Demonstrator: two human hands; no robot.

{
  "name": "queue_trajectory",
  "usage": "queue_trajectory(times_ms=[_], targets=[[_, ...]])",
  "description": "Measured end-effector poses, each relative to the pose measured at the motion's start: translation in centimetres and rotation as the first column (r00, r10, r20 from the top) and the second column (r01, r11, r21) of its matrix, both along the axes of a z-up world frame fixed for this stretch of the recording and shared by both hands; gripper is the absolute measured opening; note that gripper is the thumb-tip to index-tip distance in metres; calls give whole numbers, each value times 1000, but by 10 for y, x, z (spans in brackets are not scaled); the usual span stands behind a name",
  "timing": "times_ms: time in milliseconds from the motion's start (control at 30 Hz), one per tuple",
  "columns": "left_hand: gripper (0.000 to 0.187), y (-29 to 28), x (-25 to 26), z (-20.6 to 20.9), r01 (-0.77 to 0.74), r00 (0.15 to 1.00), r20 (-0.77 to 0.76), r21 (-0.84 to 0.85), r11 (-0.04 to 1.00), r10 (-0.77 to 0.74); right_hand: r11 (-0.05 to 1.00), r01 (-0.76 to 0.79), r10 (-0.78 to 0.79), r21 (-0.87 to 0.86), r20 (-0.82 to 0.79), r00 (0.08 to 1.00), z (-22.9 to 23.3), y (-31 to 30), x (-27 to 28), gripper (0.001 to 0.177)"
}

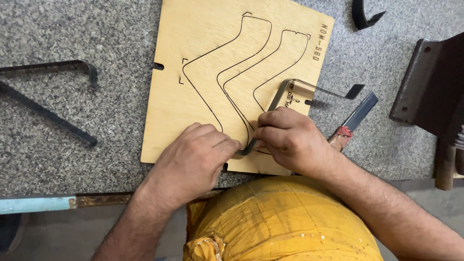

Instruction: The person bends a metal strip using a manual bending machine, then repeatedly checks its shape against a wooden template. They use a hammer and a grooved metal block to refine the bend, alternating between bending, hammering, and template comparison.

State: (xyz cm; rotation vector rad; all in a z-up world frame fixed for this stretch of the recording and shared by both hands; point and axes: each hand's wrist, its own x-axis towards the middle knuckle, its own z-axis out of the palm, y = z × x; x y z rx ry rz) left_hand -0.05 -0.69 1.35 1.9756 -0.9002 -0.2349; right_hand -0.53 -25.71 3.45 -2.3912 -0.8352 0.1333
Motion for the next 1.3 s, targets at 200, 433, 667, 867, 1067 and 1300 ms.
queue_trajectory(times_ms=[200,433,667,867,1067,1300], targets=[[22,-1,0,3,10,1000,-13,25,1000,-10,1000,-4,3,-7,-22,1000,2,1,-1,26],[32,0,1,9,-28,999,-38,0,1000,28,999,-11,12,-45,18,1000,3,1,-2,21],[34,6,4,9,-69,998,-14,-1,998,69,998,-25,25,-50,3,1000,5,2,1,23],[31,10,10,1,-74,995,-66,-32,997,72,998,-29,28,-55,-24,999,4,0,3,25],[34,13,11,-3,-87,987,-139,-78,993,75,999,-10,10,-32,-16,1000,3,1,3,26],[43,16,8,14,-233,905,-393,-137,963,164,984,172,-174,39,43,984,35,1,-3,24]])
